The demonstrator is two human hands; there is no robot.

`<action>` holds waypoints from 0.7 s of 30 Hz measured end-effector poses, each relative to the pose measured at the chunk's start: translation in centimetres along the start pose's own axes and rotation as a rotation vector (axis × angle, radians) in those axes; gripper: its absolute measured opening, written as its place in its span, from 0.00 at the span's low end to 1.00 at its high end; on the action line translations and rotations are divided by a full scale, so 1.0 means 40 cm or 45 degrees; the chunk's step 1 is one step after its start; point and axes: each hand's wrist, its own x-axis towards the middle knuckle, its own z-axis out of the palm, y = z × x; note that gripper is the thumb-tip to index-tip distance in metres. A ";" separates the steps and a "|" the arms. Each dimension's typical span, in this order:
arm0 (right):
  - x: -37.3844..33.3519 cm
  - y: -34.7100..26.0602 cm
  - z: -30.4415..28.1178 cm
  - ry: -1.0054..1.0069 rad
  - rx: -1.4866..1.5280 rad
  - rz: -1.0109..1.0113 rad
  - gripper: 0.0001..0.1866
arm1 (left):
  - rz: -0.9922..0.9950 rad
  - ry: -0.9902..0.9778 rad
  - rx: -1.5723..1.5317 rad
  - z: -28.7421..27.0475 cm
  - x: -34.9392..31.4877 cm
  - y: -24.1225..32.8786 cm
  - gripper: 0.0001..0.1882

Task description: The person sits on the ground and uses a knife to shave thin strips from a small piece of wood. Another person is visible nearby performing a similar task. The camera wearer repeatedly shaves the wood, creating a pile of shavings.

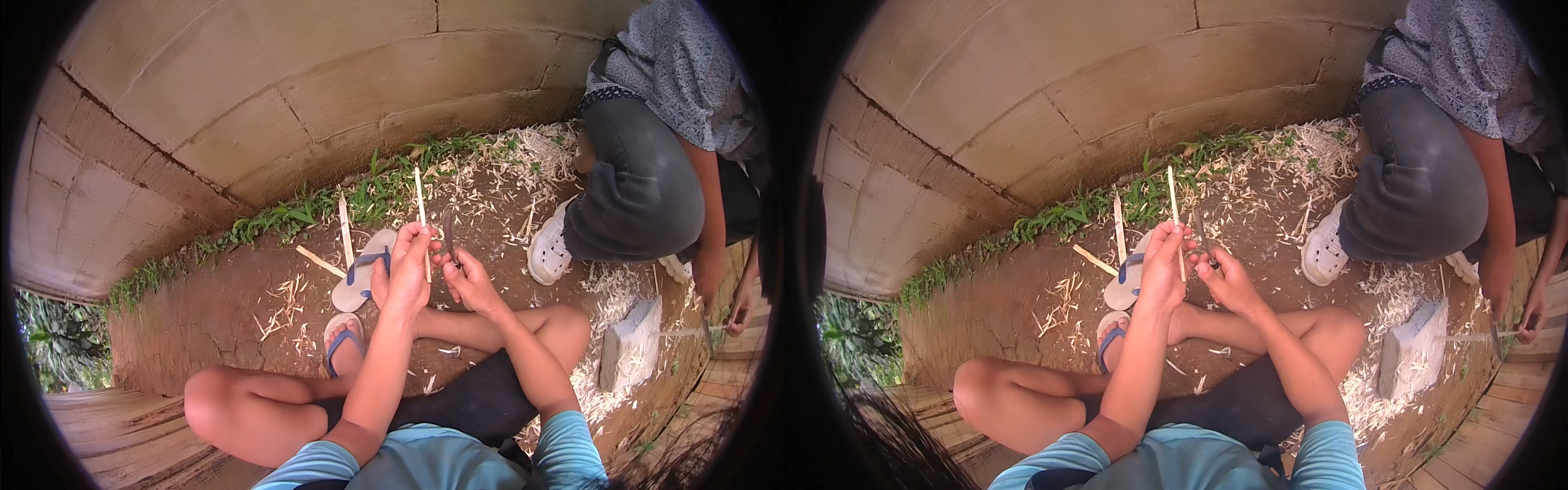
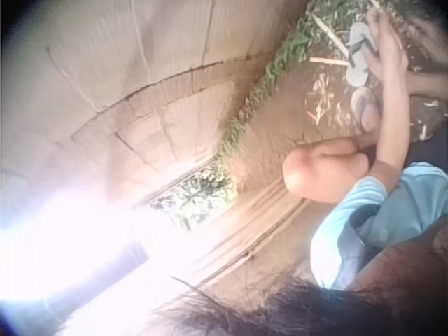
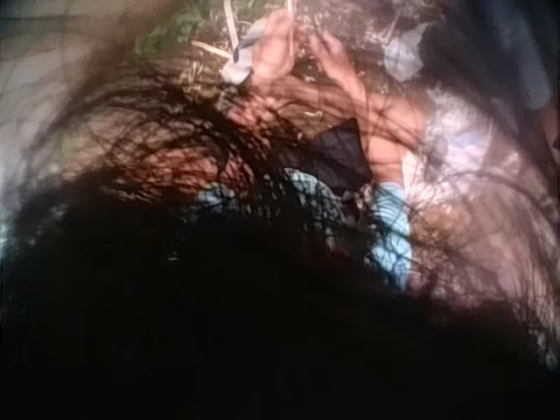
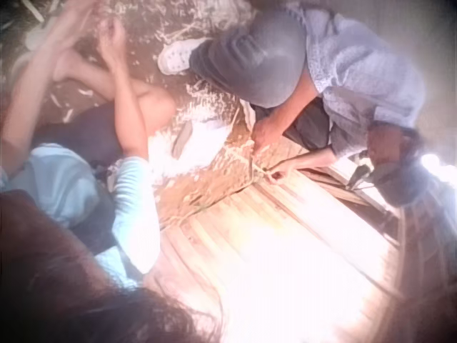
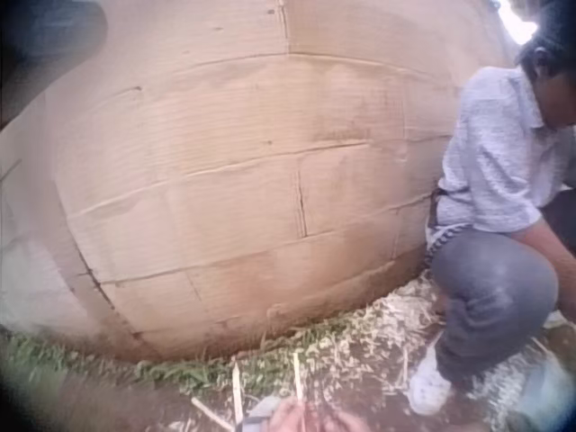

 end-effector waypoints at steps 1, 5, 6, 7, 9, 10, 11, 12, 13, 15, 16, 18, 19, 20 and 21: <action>-0.011 0.005 0.012 -0.031 0.071 -0.064 0.18 | 0.020 -0.009 -0.034 0.008 -0.005 0.000 0.07; 0.010 0.058 0.029 0.165 -0.211 -0.603 0.15 | 0.003 -0.028 -0.134 0.016 -0.013 -0.006 0.10; 0.014 0.063 0.027 0.207 -0.253 -0.656 0.14 | 0.021 -0.035 -0.170 0.024 -0.017 -0.013 0.10; -0.008 0.042 0.029 0.199 -0.091 -0.401 0.13 | 0.064 -0.017 -0.220 0.031 -0.026 -0.014 0.11; -0.034 -0.007 0.027 0.221 0.236 -0.105 0.09 | 0.086 -0.073 -0.165 0.019 -0.020 -0.021 0.10; -0.036 -0.020 0.019 0.278 0.293 -0.091 0.09 | 0.093 -0.104 -0.134 0.023 -0.020 -0.018 0.10; -0.036 -0.030 0.008 0.336 0.349 -0.077 0.10 | 0.080 -0.111 -0.104 0.026 -0.025 -0.015 0.08; -0.038 -0.043 -0.004 0.393 0.407 -0.062 0.10 | 0.063 -0.127 -0.073 0.027 -0.027 -0.011 0.08; -0.046 -0.060 -0.014 0.395 0.437 -0.062 0.10 | 0.044 -0.140 -0.041 0.026 -0.030 -0.008 0.07; -0.048 -0.069 -0.030 0.432 0.472 -0.091 0.11 | 0.008 -0.196 0.000 0.016 -0.028 -0.002 0.07; -0.055 -0.068 -0.040 0.459 0.488 -0.101 0.11 | 0.014 -0.203 0.006 0.016 -0.030 0.002 0.07; -0.062 -0.070 -0.057 0.473 0.520 -0.140 0.10 | 0.028 -0.215 0.017 0.015 -0.029 0.015 0.07; -0.065 -0.076 -0.063 0.484 0.548 -0.147 0.10 | 0.047 -0.205 0.016 0.012 -0.028 0.024 0.07; -0.067 -0.079 -0.069 0.495 0.575 -0.154 0.10 | 0.063 -0.185 0.046 0.008 -0.028 0.031 0.07; -0.070 -0.080 -0.075 0.507 0.619 -0.143 0.09 | 0.081 -0.165 0.076 0.002 -0.026 0.036 0.06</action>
